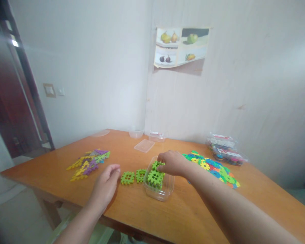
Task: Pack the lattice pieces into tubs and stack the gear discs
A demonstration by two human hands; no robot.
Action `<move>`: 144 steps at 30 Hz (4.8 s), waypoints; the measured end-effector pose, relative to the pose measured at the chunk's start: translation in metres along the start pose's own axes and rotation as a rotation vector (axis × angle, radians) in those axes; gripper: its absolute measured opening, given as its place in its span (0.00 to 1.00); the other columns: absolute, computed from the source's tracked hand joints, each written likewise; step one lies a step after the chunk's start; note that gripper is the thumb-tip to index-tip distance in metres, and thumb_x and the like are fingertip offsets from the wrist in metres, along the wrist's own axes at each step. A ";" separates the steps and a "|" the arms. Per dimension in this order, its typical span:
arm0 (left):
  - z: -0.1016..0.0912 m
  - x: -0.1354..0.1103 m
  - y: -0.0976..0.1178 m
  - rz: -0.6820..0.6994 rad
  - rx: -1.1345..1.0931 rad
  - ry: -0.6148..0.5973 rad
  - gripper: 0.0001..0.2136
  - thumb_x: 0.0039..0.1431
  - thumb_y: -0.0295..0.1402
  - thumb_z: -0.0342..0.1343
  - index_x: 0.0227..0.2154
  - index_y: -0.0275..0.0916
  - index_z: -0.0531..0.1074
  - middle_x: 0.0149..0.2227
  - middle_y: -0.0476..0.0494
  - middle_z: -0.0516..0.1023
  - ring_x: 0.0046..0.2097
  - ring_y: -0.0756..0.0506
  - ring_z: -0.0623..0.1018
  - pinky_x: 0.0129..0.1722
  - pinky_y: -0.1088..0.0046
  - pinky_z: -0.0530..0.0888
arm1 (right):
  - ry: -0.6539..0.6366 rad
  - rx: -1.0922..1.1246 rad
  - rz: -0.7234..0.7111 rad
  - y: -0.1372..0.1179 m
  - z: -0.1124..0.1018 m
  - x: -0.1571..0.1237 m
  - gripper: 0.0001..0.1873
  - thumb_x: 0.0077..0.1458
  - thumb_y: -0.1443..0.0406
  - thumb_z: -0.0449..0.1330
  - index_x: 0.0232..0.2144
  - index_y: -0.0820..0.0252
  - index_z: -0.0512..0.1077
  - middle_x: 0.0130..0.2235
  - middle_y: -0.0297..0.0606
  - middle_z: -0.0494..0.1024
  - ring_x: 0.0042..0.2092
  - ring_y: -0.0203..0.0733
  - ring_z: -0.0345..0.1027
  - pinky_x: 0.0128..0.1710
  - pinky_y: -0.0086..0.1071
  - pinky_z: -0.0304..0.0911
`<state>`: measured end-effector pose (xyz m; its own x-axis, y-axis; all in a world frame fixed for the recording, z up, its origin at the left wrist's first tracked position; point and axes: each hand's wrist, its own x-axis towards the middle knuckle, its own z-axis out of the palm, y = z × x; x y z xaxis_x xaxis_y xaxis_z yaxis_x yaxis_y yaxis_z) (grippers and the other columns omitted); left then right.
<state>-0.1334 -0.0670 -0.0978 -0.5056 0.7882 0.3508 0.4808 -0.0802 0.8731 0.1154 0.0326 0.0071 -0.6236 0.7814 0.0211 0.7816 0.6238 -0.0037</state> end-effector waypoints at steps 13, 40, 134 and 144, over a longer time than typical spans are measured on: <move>0.002 0.001 -0.004 -0.015 0.004 -0.007 0.13 0.58 0.39 0.50 0.41 0.39 0.73 0.44 0.39 0.80 0.48 0.40 0.78 0.49 0.64 0.72 | 0.010 0.003 0.039 -0.002 -0.001 -0.002 0.24 0.51 0.55 0.60 0.49 0.54 0.74 0.46 0.41 0.81 0.44 0.49 0.74 0.40 0.35 0.63; 0.004 0.002 -0.009 -0.004 -0.021 -0.030 0.13 0.60 0.39 0.50 0.43 0.39 0.72 0.45 0.39 0.79 0.49 0.40 0.77 0.50 0.62 0.71 | 0.052 -0.006 -0.246 -0.068 -0.014 0.010 0.24 0.51 0.56 0.58 0.50 0.55 0.74 0.49 0.44 0.79 0.52 0.54 0.69 0.50 0.44 0.62; 0.001 0.000 -0.005 -0.009 -0.036 0.025 0.13 0.60 0.38 0.50 0.43 0.39 0.73 0.46 0.40 0.80 0.49 0.41 0.78 0.52 0.63 0.71 | -0.074 0.030 -0.068 -0.038 -0.027 -0.020 0.24 0.49 0.52 0.61 0.49 0.49 0.75 0.47 0.40 0.80 0.46 0.51 0.73 0.42 0.36 0.63; 0.002 0.001 -0.007 -0.009 -0.013 0.025 0.13 0.59 0.38 0.50 0.42 0.39 0.73 0.45 0.39 0.80 0.49 0.40 0.78 0.51 0.62 0.72 | -0.067 0.000 -0.076 -0.033 -0.022 -0.030 0.21 0.50 0.52 0.61 0.45 0.49 0.76 0.42 0.39 0.81 0.43 0.49 0.73 0.37 0.34 0.61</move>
<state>-0.1361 -0.0647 -0.1042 -0.5276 0.7735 0.3512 0.4671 -0.0811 0.8805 0.1086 -0.0120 0.0287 -0.6809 0.7310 -0.0452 0.7319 0.6814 -0.0048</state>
